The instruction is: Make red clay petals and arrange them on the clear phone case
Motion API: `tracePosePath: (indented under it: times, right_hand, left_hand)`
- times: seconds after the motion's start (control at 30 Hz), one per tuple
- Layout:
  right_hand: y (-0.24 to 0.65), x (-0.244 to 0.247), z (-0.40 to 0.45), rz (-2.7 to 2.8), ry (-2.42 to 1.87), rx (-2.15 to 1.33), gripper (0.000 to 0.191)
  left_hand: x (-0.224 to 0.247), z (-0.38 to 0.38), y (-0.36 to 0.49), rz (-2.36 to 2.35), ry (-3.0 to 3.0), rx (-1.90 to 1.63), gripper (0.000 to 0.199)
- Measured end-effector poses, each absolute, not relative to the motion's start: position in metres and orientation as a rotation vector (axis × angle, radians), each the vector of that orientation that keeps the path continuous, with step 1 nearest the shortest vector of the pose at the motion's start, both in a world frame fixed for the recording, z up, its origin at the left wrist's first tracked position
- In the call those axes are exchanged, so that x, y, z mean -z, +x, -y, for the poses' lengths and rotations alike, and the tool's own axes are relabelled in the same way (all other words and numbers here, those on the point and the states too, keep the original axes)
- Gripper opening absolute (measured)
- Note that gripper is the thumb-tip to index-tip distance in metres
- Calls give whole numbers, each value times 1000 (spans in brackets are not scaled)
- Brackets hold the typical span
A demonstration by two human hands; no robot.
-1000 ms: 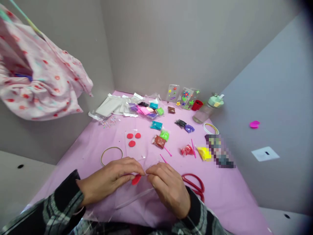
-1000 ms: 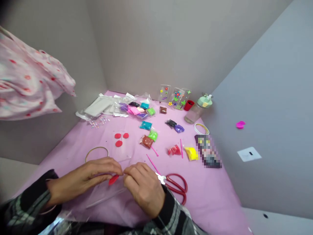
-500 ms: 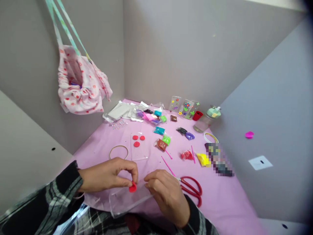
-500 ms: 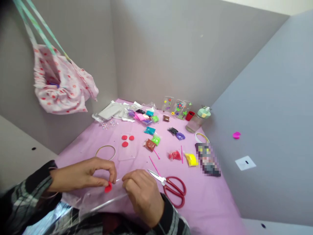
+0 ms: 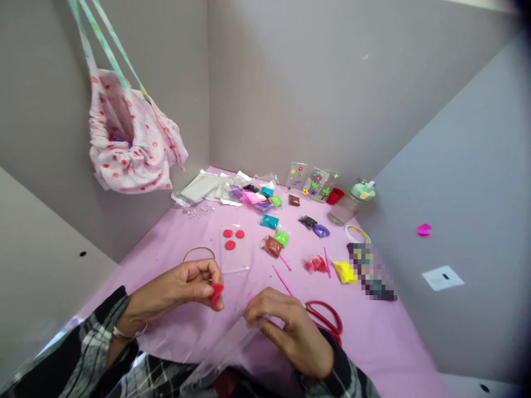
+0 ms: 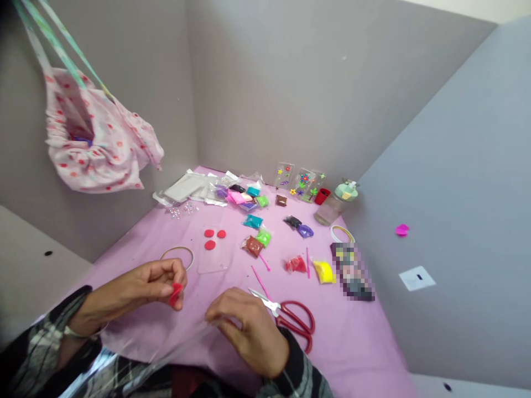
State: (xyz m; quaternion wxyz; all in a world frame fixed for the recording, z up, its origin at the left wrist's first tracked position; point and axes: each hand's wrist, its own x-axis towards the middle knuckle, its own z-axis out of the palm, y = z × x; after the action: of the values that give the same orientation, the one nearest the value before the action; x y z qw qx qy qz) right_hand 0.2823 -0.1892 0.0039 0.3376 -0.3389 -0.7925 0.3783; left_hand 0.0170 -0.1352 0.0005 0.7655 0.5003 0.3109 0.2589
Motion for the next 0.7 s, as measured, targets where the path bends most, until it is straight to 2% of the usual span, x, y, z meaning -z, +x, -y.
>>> tracePosePath:
  times: [0.1, 0.17, 0.23, 0.3, 0.43, 0.5, 0.63, 0.7]
  right_hand:
    - [287, 0, 182, 2034, -1027, -1102, 13]
    - [291, 4, 174, 2151, -1109, -1115, 26]
    - [292, 9, 166, 2313, -1171, -985, 36]
    - [288, 10, 160, 2368, -1242, -797, 38]
    - [265, 2, 159, 2104, -1289, -722, 30]
    - [251, -4, 161, 1882, -1239, -845, 28]
    - [233, -10, 162, 1586, -1194, -1056, 5]
    - [231, -10, 162, 1539, -1197, -1083, 8]
  left_hand:
    - [-1, 134, 18, -744, 1005, -699, 19]
    - [-1, 133, 20, -797, 1001, -769, 18]
    - [0, 132, 23, -886, 1060, -845, 20]
    - [1, 132, 28, -974, 1135, -926, 22]
    - [3, 141, 44, -1030, 1214, -1030, 21]
    - [2, 148, 52, -1026, 1231, -1053, 20]
    - [-1, 155, 58, -1006, 1273, -1006, 19]
    - [-1, 155, 56, -1000, 1318, -976, 17]
